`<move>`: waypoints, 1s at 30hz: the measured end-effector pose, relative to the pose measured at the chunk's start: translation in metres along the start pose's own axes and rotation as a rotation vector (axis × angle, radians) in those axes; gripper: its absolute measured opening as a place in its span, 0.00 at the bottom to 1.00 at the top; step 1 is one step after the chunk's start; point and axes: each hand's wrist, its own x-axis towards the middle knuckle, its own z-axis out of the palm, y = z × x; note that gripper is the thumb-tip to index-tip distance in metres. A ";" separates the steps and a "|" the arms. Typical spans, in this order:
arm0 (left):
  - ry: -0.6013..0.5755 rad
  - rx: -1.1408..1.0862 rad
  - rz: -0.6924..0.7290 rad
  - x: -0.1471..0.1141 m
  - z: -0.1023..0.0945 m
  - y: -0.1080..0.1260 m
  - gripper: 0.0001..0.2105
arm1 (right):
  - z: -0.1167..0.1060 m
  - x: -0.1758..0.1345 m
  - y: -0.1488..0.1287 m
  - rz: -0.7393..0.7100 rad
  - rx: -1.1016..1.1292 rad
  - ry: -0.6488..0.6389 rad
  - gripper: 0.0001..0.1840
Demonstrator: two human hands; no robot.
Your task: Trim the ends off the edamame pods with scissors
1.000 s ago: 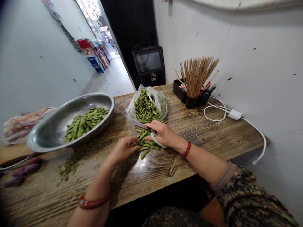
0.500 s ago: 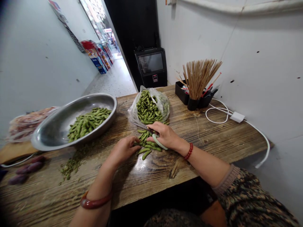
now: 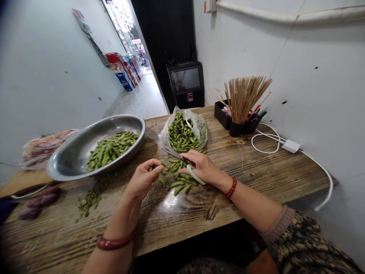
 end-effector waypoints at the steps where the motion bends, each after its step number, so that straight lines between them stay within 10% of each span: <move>1: -0.007 -0.053 -0.023 -0.001 0.000 0.001 0.10 | 0.000 0.000 0.000 -0.002 0.001 -0.004 0.26; 30: -0.113 -0.110 -0.030 -0.002 0.010 0.003 0.08 | 0.000 0.000 -0.011 -0.049 -0.023 -0.221 0.29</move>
